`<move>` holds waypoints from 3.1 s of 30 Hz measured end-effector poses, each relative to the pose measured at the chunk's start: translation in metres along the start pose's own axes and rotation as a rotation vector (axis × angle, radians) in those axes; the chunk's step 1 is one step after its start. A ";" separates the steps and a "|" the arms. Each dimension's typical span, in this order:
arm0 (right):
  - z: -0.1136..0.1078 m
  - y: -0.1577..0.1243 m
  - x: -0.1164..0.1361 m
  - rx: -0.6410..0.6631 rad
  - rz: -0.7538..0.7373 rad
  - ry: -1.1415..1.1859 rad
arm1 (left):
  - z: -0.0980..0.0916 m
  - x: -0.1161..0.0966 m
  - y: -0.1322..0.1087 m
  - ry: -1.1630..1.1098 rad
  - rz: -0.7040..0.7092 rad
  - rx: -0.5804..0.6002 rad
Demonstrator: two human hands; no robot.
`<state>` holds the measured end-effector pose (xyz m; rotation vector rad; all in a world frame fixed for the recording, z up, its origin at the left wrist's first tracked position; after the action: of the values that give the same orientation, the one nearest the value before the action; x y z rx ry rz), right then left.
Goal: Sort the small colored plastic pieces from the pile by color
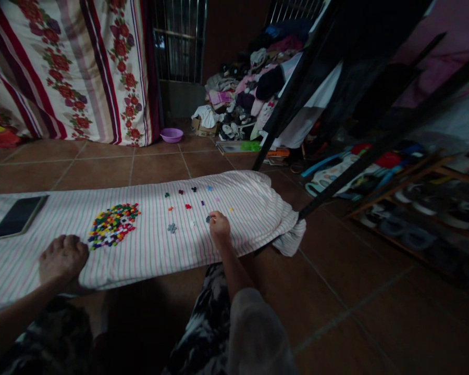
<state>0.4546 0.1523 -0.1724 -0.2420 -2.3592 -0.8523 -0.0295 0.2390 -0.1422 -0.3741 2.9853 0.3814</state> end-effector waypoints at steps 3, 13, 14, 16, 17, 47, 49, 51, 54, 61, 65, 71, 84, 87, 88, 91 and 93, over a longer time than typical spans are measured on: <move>0.007 0.002 -0.003 0.023 -0.035 -0.072 | -0.001 0.000 0.000 -0.004 -0.004 -0.002; 0.009 -0.003 -0.002 0.061 -0.123 -0.105 | -0.006 -0.003 -0.002 0.005 -0.013 0.021; 0.009 -0.005 0.000 0.065 -0.141 -0.100 | -0.006 -0.003 -0.002 0.004 -0.009 0.020; 0.010 -0.008 0.006 0.065 -0.192 -0.092 | -0.006 -0.004 -0.003 -0.007 -0.002 0.013; 0.011 -0.010 0.009 0.065 -0.216 -0.091 | -0.006 -0.004 -0.003 -0.014 0.001 0.006; 0.020 -0.015 0.020 0.073 -0.415 -0.174 | 0.004 0.002 0.003 0.027 -0.015 -0.074; 0.020 -0.014 0.018 0.065 -0.429 -0.169 | 0.006 0.003 0.004 0.021 -0.018 -0.089; 0.020 -0.013 0.015 0.055 -0.433 -0.162 | 0.007 0.005 0.004 0.017 -0.023 -0.100; 0.017 -0.010 0.011 0.029 -0.423 -0.147 | 0.009 0.005 0.005 0.010 -0.020 -0.115; -0.001 0.003 0.048 -0.057 -0.432 -0.167 | 0.009 0.005 0.006 0.002 -0.016 -0.136; 0.018 0.011 0.103 -0.044 -0.550 -0.071 | 0.010 0.005 0.005 -0.001 -0.013 -0.147; 0.088 0.010 0.168 0.136 -0.628 0.066 | 0.010 0.006 0.004 -0.003 -0.001 -0.177; 0.195 0.022 0.228 0.506 -0.534 0.004 | 0.013 0.005 0.006 -0.031 -0.006 -0.149; 0.203 0.025 0.231 0.535 -0.529 -0.049 | 0.012 0.004 0.007 -0.018 -0.008 -0.142; 0.205 0.026 0.231 0.541 -0.529 -0.065 | 0.012 0.004 0.007 -0.014 -0.009 -0.139; 0.210 0.027 0.231 0.554 -0.531 -0.097 | 0.012 0.004 0.006 -0.008 -0.007 -0.133; 0.213 0.028 0.230 0.559 -0.529 -0.106 | 0.012 0.004 0.006 -0.006 -0.006 -0.131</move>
<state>0.1778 0.3003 -0.1476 0.5999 -2.6921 -0.3650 -0.0341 0.2472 -0.1533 -0.3927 2.9610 0.5781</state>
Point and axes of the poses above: each hand's wrist, its own y-axis towards the middle knuckle, its own z-axis out of the palm, x = y × z, the point moved 9 cm from there along y, towards the middle knuckle, and after that the axes turned 15 degrees about -z, right-handed, at the moved point
